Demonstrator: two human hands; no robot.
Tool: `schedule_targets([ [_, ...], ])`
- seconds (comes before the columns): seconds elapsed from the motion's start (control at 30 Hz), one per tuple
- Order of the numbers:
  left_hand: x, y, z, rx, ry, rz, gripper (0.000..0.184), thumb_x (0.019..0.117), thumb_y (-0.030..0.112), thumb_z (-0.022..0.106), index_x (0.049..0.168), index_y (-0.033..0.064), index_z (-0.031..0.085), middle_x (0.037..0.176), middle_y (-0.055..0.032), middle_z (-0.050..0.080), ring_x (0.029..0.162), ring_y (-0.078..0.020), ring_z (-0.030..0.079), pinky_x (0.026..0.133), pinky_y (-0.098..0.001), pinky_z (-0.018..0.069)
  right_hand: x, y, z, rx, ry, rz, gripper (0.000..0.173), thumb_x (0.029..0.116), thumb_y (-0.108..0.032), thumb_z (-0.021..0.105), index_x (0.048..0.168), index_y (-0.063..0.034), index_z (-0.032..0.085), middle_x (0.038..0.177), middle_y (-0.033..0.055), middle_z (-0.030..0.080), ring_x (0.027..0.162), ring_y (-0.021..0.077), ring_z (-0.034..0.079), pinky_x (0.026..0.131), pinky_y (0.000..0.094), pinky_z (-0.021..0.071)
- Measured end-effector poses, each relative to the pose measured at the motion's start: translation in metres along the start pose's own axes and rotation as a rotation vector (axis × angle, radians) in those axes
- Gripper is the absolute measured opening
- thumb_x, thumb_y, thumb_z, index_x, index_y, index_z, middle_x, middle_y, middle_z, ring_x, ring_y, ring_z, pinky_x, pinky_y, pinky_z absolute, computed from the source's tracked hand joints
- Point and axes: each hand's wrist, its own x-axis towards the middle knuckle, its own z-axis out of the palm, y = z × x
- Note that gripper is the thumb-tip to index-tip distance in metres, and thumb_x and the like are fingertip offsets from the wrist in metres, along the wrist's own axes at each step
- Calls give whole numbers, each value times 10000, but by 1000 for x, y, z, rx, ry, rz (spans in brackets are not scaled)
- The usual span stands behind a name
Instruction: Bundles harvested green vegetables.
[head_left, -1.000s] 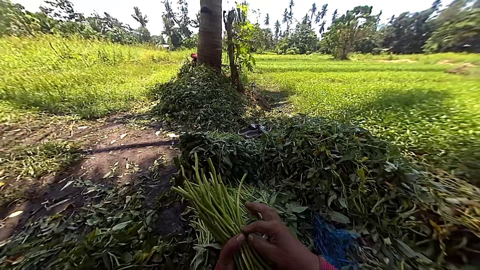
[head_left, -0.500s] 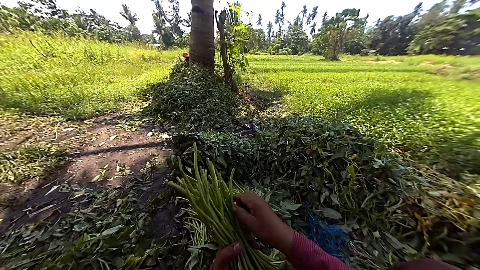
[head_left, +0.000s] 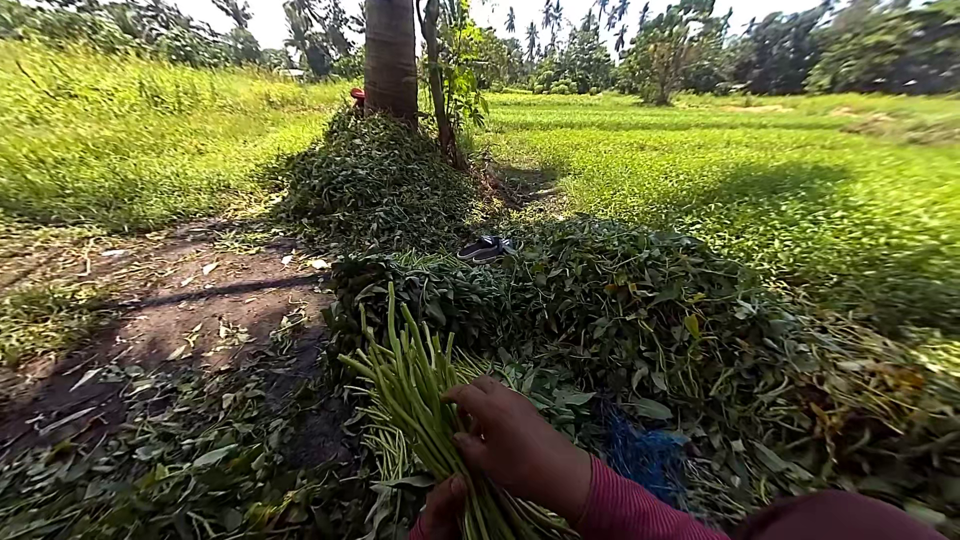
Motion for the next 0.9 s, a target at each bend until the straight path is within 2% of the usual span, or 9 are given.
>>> schedule_targets([
  [0.1,4,-4,-1,-63,6,-25,288,962,294,684,1188,135,765,1115,-38,776,1046,-108,732,963,-308,578,-2,-3,-6,1,-105,-1,445,962,-45,607,1402,-100,580,1248,193,595,1020,280,657,913,421,560],
  [0.2,6,-2,3,-62,10,-24,277,965,288,679,1179,138,771,1109,-33,778,1043,-99,733,962,-300,579,-3,11,2,53,2,-132,353,951,-4,592,1293,-58,662,1198,169,660,999,243,670,904,371,560],
  [0.33,5,0,6,-56,28,-4,271,960,273,687,1172,126,770,1103,-43,778,1033,-112,736,953,-308,584,-5,28,15,138,110,-210,264,975,-93,637,1234,-67,681,1157,128,668,1013,210,648,911,351,546],
  [0.47,8,4,12,-67,52,31,252,946,224,694,1154,103,770,1085,-60,780,1012,-127,745,938,-315,593,-8,39,26,310,159,-188,204,994,-217,664,1093,-44,707,1017,102,635,848,124,615,767,254,537],
  [0.6,12,6,12,-73,88,51,237,933,219,712,1123,92,775,1055,-63,782,986,-129,748,922,-310,597,-19,43,26,355,222,-205,276,1073,-257,542,1128,-59,727,1042,75,684,901,98,661,806,248,570],
  [0.67,16,10,10,-118,102,54,252,922,204,721,1128,66,768,1053,-80,776,983,-141,744,916,-309,596,-30,42,25,317,254,-211,289,1068,-303,554,1105,-64,713,1028,66,668,904,102,644,805,256,561],
  [0.77,21,10,2,-210,144,45,277,890,167,755,1119,13,736,1020,-121,757,933,-178,742,862,-325,605,-46,40,30,199,169,-219,317,998,-380,667,1032,-66,694,951,91,621,817,149,613,711,302,554],
  [0.83,20,8,-1,-232,198,37,289,860,149,787,1096,-7,728,998,-148,747,908,-213,741,845,-359,610,-50,41,36,117,115,-218,271,975,-330,690,1014,-61,698,944,116,640,865,219,644,756,389,571],
  [0.9,19,7,-2,-208,239,50,304,839,151,811,1077,-16,726,984,-159,745,893,-228,742,837,-374,613,-49,43,40,102,110,-211,191,969,-239,662,1008,-58,706,949,117,658,881,220,658,777,387,576],
])
